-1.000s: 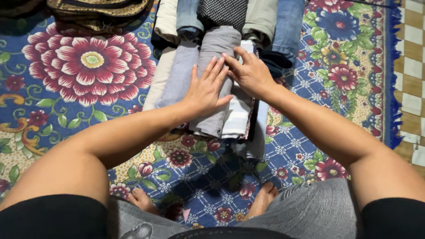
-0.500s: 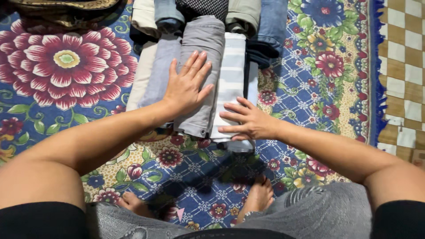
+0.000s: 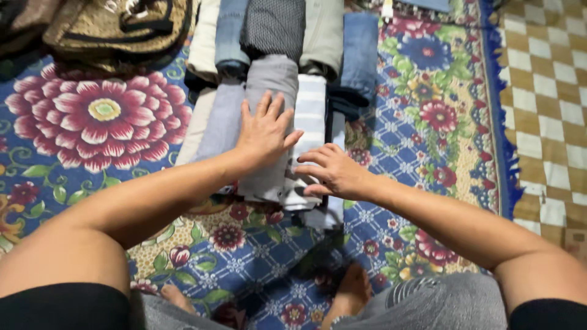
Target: The person folds several pieces of clothing, including shirts and pants, on a bed. They then place the folded items into a large patterned travel bag.
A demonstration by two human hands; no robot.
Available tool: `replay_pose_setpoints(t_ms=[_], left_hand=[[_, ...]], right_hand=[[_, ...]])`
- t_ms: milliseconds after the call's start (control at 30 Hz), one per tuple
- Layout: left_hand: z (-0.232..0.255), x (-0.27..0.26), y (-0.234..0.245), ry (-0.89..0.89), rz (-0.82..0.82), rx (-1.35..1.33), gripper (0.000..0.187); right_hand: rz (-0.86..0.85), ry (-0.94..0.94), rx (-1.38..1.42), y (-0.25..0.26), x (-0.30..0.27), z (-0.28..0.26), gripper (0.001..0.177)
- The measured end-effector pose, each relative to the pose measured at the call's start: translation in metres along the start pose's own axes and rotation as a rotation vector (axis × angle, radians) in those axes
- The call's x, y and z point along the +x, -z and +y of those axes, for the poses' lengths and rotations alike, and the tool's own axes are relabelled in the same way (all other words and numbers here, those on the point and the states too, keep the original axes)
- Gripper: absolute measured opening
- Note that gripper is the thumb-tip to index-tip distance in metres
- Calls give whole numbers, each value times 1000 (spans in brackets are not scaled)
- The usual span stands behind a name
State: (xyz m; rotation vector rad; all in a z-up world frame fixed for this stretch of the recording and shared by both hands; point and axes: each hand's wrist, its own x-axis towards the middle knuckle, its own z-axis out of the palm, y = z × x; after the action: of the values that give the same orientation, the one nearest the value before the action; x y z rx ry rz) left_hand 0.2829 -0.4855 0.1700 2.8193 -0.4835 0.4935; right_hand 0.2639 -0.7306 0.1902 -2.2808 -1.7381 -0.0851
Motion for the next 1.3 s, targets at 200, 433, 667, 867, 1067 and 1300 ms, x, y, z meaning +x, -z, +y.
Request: replay_pose_setpoints(t_ms=[200,433,667,867,1067,1300], left_hand=[[-19,29,-10,-76,214,117,60],[-18,36,-18,0,-3,56,85],[10,21,52,-366,53,-78,70],[-69,-37,162,-432,-553,-362,41],[-97,-99,195,195,-1055,157,50],[-102,-113,159,671,-711,-331,64]], right_hand=[[285,-195,-197,1,9,21,59],[-23,-360,-176,-4,29,39,87],[-128,-349,137,84,40,53,54],[-626,-882,257,175,-32,7,66],[-625,-775,489,180,-59,14,71],[-722,-730,107,18,-54,190,57]])
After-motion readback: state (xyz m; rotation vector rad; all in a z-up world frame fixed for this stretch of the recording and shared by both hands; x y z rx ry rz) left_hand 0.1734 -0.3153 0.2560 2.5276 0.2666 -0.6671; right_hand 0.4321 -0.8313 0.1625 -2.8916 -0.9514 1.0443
